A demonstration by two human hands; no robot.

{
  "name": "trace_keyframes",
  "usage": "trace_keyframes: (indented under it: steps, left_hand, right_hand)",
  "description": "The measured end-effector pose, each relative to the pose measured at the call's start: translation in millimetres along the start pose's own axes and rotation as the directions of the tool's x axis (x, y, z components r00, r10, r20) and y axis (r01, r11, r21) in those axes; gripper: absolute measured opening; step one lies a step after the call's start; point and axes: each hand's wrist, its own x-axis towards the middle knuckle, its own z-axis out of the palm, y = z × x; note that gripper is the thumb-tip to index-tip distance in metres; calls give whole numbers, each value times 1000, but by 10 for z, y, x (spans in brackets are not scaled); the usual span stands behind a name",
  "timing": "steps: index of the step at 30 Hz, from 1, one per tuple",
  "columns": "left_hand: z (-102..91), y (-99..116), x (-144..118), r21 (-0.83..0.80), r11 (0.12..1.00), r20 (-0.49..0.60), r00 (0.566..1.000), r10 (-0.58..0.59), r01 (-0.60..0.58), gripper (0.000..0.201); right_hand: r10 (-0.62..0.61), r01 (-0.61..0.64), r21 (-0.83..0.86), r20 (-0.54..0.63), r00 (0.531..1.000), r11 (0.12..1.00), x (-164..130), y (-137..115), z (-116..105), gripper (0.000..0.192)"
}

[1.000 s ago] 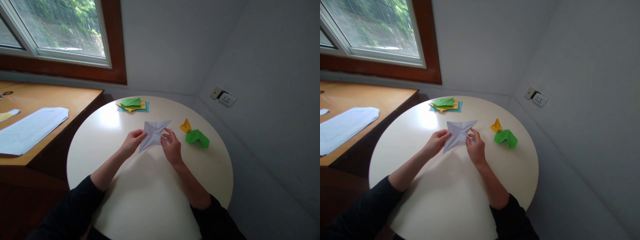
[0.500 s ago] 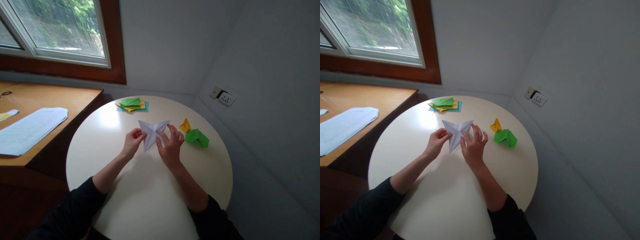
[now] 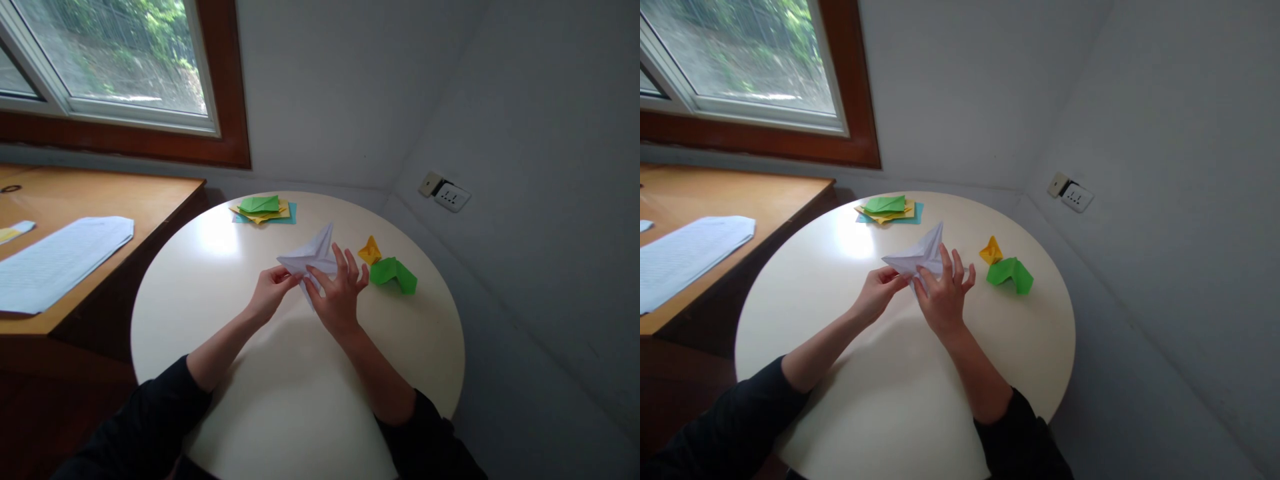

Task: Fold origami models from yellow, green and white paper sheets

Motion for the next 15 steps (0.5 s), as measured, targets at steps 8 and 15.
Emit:
trace_keyframes:
  steps: [8, 15]
  left_hand:
    - [-35, -58, 11, 31, 1000, 51, 999, 3, -5, 26]
    - [1, -30, 13, 14, 1000, 26, 999, 19, -19, 30]
  right_hand:
    - [-40, 40, -10, -17, 999, 999, -18, 9, 18, 11]
    - [-38, 38, 22, -4, 999, 999, -34, 14, 50, 12]
